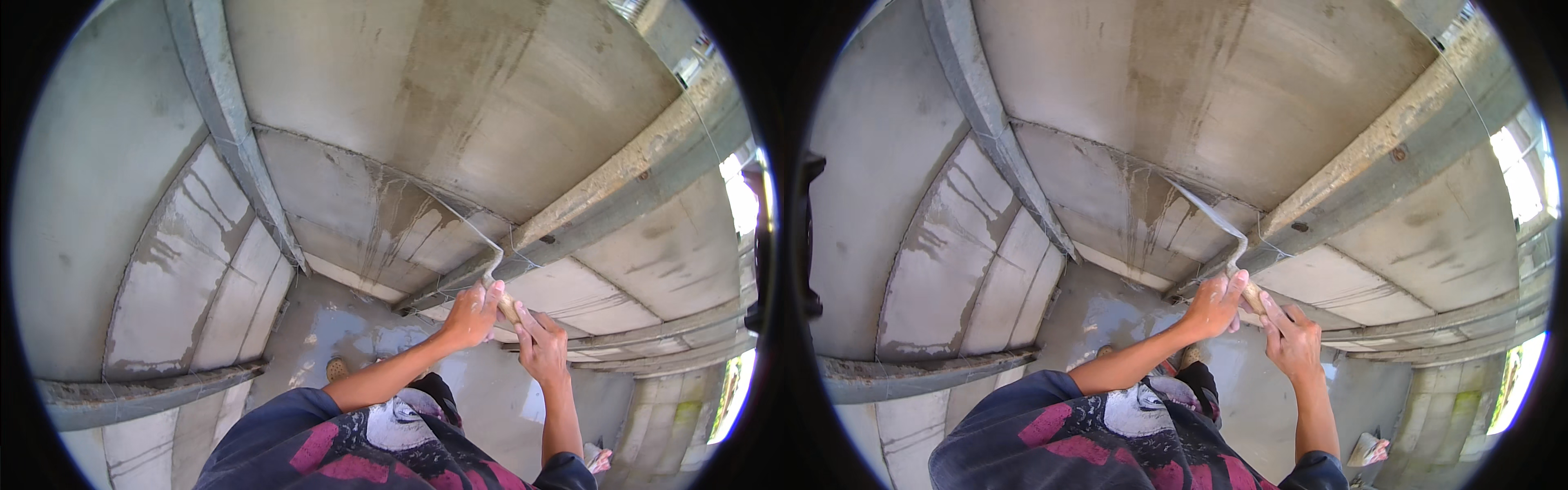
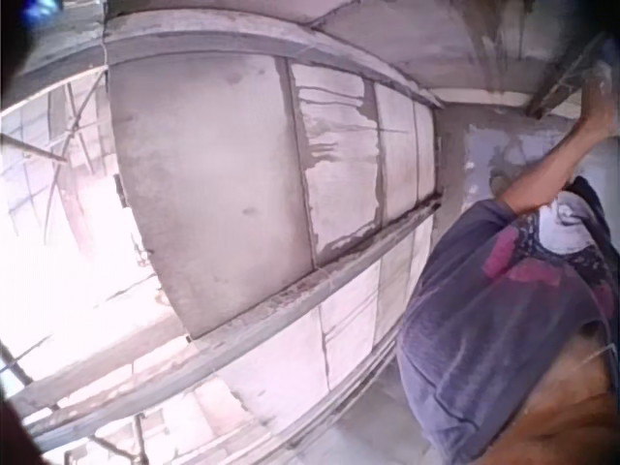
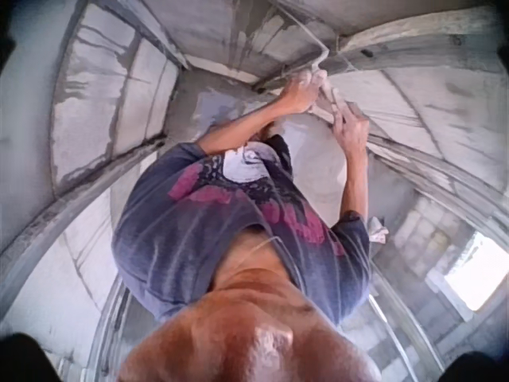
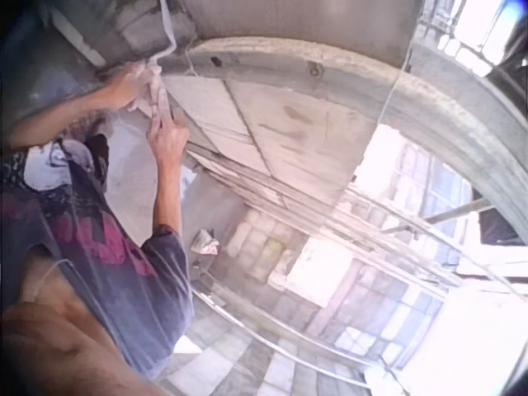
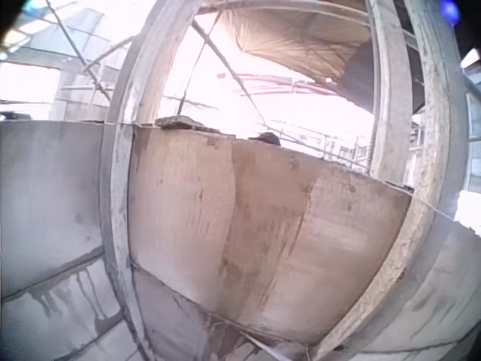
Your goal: The person applies wet cement to a concrete wall using a trowel, smoothing the surface in vertical and horizontal strokes. The person works on the wall and floor junction, spreading and leveling the material while standing on a wet surface.
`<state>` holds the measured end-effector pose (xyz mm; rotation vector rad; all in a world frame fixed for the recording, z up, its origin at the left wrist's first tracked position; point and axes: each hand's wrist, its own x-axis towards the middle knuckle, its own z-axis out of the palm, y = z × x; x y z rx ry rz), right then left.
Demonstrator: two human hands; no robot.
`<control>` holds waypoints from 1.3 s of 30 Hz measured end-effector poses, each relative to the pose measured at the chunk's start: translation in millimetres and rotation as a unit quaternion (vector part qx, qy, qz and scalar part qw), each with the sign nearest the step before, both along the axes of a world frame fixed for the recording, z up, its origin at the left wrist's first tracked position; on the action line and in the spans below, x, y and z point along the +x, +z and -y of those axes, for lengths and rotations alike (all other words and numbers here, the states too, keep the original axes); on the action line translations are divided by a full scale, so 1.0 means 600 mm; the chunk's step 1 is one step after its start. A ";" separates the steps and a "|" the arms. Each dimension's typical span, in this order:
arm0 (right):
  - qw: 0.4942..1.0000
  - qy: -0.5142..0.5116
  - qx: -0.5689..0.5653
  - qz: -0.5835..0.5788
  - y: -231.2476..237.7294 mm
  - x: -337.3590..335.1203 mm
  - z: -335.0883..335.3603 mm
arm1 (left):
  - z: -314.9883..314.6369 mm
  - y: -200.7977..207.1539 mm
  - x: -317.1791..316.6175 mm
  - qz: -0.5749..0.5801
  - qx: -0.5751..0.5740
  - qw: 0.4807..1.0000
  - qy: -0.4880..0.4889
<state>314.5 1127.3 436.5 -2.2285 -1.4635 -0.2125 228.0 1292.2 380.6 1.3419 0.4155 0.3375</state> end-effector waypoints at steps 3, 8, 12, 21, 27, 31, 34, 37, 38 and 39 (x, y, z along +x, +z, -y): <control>1.000 0.001 -0.021 -0.009 -0.002 -0.001 -0.032 | -0.009 -0.001 0.005 -0.020 -0.027 0.999 0.035; 1.000 0.020 -0.002 -0.021 0.002 0.010 -0.034 | -0.005 -0.009 0.016 -0.004 -0.019 0.997 0.076; 0.997 0.042 0.007 -0.065 0.015 0.055 -0.011 | 0.033 0.023 0.036 0.000 -0.012 0.994 0.112; 0.994 0.102 -0.002 -0.047 0.011 0.023 -0.107 | -0.048 -0.018 0.008 0.007 -0.056 0.972 0.229; 0.996 0.055 -0.011 -0.075 0.005 0.033 -0.030 | 0.018 -0.026 0.038 -0.016 0.027 0.980 0.195; 0.998 0.065 -0.007 -0.026 -0.026 0.008 -0.118 | -0.071 -0.051 0.007 -0.042 -0.028 0.976 0.210; 0.997 0.071 0.003 -0.043 0.003 0.021 -0.082 | -0.028 -0.015 0.007 -0.034 -0.034 0.979 0.196; 0.995 0.029 0.017 -0.092 0.042 0.031 0.009 | 0.043 0.022 0.031 -0.013 0.041 0.988 0.149; 0.994 0.027 0.028 -0.098 0.038 0.028 0.014 | 0.044 0.020 0.032 -0.013 0.050 0.988 0.149; 0.993 0.028 0.045 -0.109 0.029 0.024 0.013 | 0.041 0.019 0.030 -0.017 0.066 0.986 0.152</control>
